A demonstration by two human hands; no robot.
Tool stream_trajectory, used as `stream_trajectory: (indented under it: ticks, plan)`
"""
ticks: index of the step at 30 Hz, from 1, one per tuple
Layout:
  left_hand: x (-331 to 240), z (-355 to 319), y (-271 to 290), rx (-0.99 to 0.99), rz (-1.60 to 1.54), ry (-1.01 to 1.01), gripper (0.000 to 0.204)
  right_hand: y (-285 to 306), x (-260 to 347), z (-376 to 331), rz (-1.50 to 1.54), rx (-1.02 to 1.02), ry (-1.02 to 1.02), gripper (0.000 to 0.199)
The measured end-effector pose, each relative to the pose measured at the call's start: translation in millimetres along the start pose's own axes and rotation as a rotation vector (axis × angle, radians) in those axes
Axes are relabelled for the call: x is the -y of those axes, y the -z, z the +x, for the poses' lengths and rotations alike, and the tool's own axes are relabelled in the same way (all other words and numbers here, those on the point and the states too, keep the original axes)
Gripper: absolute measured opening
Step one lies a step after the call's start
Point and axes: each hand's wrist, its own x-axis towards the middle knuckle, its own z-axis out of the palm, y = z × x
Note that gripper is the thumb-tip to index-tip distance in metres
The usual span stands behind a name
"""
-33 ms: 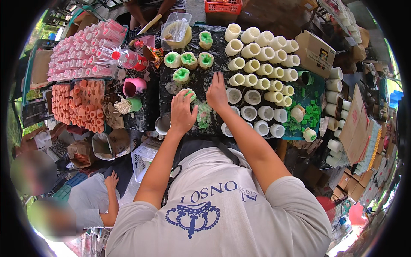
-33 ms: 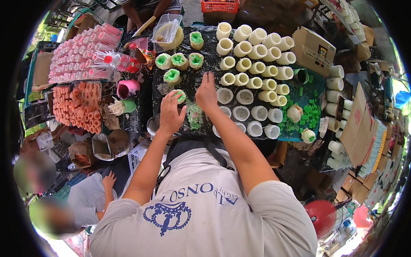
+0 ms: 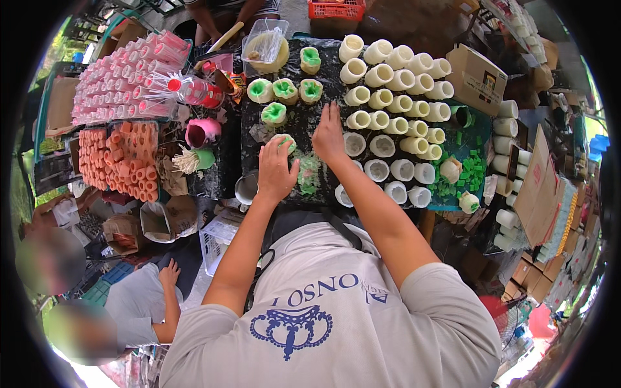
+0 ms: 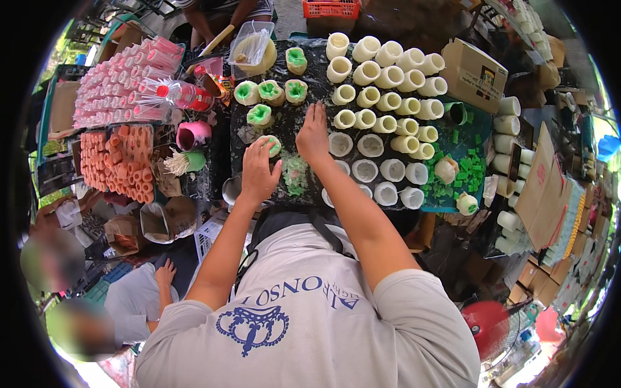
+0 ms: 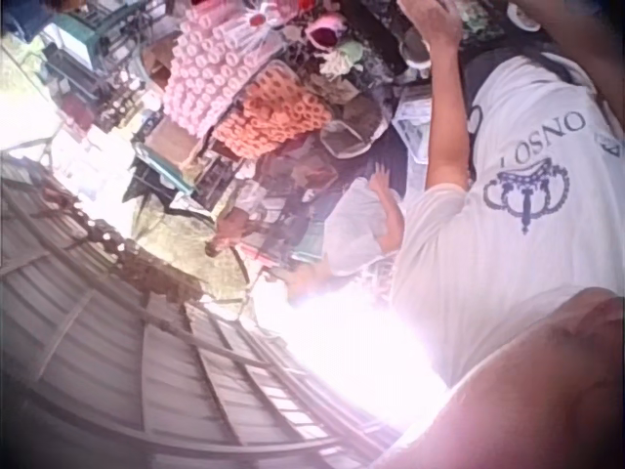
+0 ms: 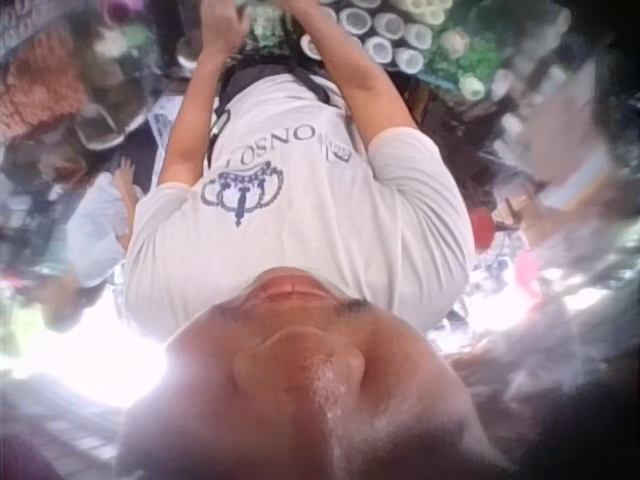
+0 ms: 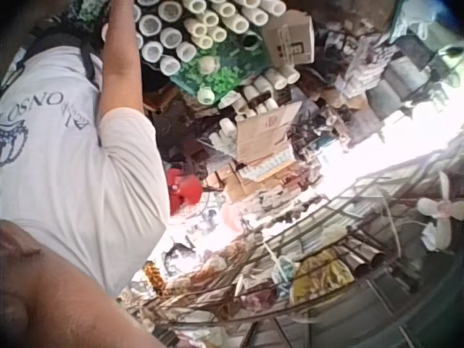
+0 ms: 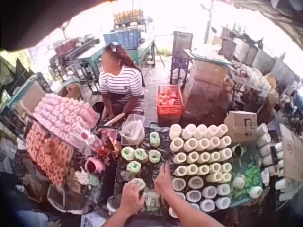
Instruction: The person repeatedly picks up small white cylindrical molds and green inserts, then places the green pieces into the molds. The person arranges the filled molds on a tray and continues the process with additional units.
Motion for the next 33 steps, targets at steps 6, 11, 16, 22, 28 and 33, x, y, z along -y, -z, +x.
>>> stream_trajectory:
  ticks: [6, 11, 16, 22, 28, 33]
  plan:
    - [11, 1, 2, 0.168, 0.097, -0.042, 0.056, -32, -25, 62, -0.442, 0.067, -0.160, 0.081]
    - [15, 2, 6, 0.222, 0.065, -0.039, 0.058, -41, -17, 58, -0.371, 0.065, -0.209, 0.087]
    - [20, 7, 6, 0.221, 0.043, -0.071, 0.056, -47, -2, 17, -0.216, 0.034, -0.221, 0.087]
    - [29, 9, 7, 0.194, 0.032, -0.131, 0.057, -48, 28, -58, -0.263, 0.264, -0.081, 0.087]
    - [29, 15, 12, 0.200, 0.072, -0.140, 0.064, -29, 24, -67, 0.042, 0.244, -0.039, 0.086]
    - [28, 20, 9, 0.223, 0.084, -0.082, 0.073, -42, 17, -51, -0.066, -0.022, -0.269, 0.090]
